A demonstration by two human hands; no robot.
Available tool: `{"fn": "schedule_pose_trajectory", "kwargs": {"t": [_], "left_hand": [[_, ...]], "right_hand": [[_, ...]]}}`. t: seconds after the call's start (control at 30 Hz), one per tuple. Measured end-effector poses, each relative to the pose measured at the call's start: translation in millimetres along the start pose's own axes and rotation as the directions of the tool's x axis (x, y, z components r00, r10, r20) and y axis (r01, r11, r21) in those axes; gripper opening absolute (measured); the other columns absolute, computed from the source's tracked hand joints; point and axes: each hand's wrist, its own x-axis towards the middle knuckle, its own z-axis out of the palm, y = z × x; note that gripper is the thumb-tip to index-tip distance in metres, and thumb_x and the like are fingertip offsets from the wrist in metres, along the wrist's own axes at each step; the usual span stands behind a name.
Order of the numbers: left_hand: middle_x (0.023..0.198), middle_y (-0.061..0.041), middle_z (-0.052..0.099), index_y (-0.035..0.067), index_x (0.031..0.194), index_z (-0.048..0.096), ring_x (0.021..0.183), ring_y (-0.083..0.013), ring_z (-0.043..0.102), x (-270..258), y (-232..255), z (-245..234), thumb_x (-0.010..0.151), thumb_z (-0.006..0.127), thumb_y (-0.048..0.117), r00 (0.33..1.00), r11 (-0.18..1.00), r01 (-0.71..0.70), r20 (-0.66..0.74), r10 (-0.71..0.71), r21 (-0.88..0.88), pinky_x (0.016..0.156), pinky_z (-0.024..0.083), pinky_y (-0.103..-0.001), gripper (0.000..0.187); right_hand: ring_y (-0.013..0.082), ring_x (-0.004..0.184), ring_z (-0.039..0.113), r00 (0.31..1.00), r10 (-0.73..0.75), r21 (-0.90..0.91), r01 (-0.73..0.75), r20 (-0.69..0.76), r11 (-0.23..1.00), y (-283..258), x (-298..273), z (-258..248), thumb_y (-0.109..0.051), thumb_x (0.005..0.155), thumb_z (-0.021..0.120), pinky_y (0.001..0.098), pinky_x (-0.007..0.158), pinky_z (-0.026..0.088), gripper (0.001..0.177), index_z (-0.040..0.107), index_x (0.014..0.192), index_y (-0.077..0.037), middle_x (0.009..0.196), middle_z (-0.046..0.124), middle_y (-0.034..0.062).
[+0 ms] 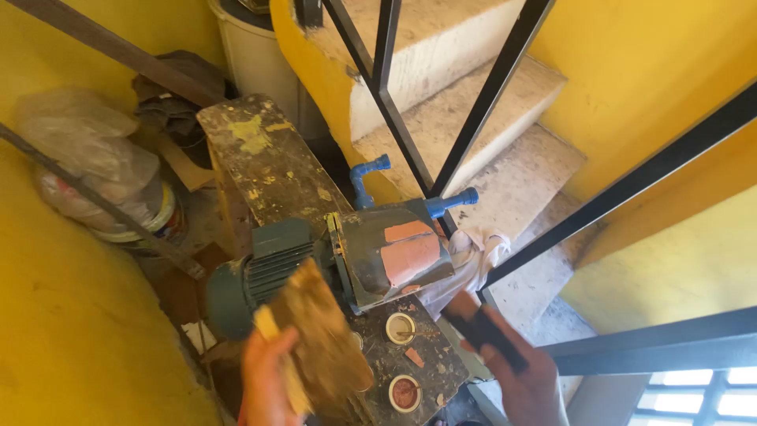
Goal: Sanding the surface of a blue water pump motor unit using a piece of sandpaper.
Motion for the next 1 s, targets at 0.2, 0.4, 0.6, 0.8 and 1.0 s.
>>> {"fn": "schedule_pose_trajectory", "kwargs": {"t": [0.2,0.4,0.6,0.8,1.0], "left_hand": [[0.138,-0.021,0.067,-0.003,0.142,0.052,0.127,-0.0325,0.067,-25.1,-200.6,-65.1,0.076,0.057,0.001,0.945,0.965,0.218,0.280,-0.171,-0.144,0.110,0.047,-0.046,0.066],[0.129,-0.024,0.069,-0.005,0.139,0.053,0.114,-0.0357,0.070,-68.9,-225.9,-19.0,0.078,0.056,0.002,0.978,0.906,0.195,0.141,-0.152,-0.375,0.099,0.055,-0.047,0.062],[0.118,-0.021,0.072,-0.006,0.134,0.057,0.101,-0.0318,0.074,-101.1,-203.7,28.4,0.083,0.056,0.004,0.999,0.949,0.010,0.047,0.006,-0.314,0.088,0.062,-0.044,0.052],[0.113,-0.019,0.072,-0.002,0.133,0.055,0.095,-0.0272,0.073,-132.4,-124.6,49.0,0.089,0.055,0.002,0.963,0.930,-0.267,-0.110,0.246,-0.253,0.078,0.062,-0.040,0.044],[0.108,-0.020,0.072,-0.003,0.128,0.057,0.089,-0.0265,0.074,-88.4,-117.7,6.0,0.090,0.052,0.001,0.985,0.960,-0.158,-0.102,0.138,-0.230,0.073,0.062,-0.040,0.038]], "right_hand": [[0.0431,0.125,0.068,0.324,-0.934,0.061,0.940,0.152,0.336,-14.9,2.5,24.7,-0.011,0.088,0.073,0.0505,0.113,0.055,0.033,0.068,0.120,-0.002,0.126,0.070,0.0204],[0.0537,0.131,0.056,0.187,-0.839,0.182,0.930,0.512,0.319,-14.4,24.9,-25.5,-0.010,0.081,0.077,0.0604,0.109,0.047,0.037,0.072,0.116,0.002,0.130,0.069,0.0222],[0.0408,0.124,0.062,0.175,-0.794,-0.017,0.979,0.583,0.203,4.2,56.9,-71.4,-0.006,0.075,0.071,0.0517,0.104,0.052,0.038,0.073,0.113,-0.008,0.126,0.071,0.0099],[0.0281,0.101,0.070,0.691,-0.311,-0.457,0.686,0.652,0.566,0.1,85.3,-76.3,-0.004,0.090,0.062,0.0404,0.088,0.058,0.047,0.068,0.132,-0.026,0.103,0.075,0.0045],[0.0301,0.105,0.066,0.655,-0.252,-0.564,0.748,0.712,0.349,-72.3,113.2,-13.1,-0.004,0.090,0.056,0.0426,0.083,0.058,0.051,0.065,0.132,-0.032,0.117,0.074,0.0020]]}}
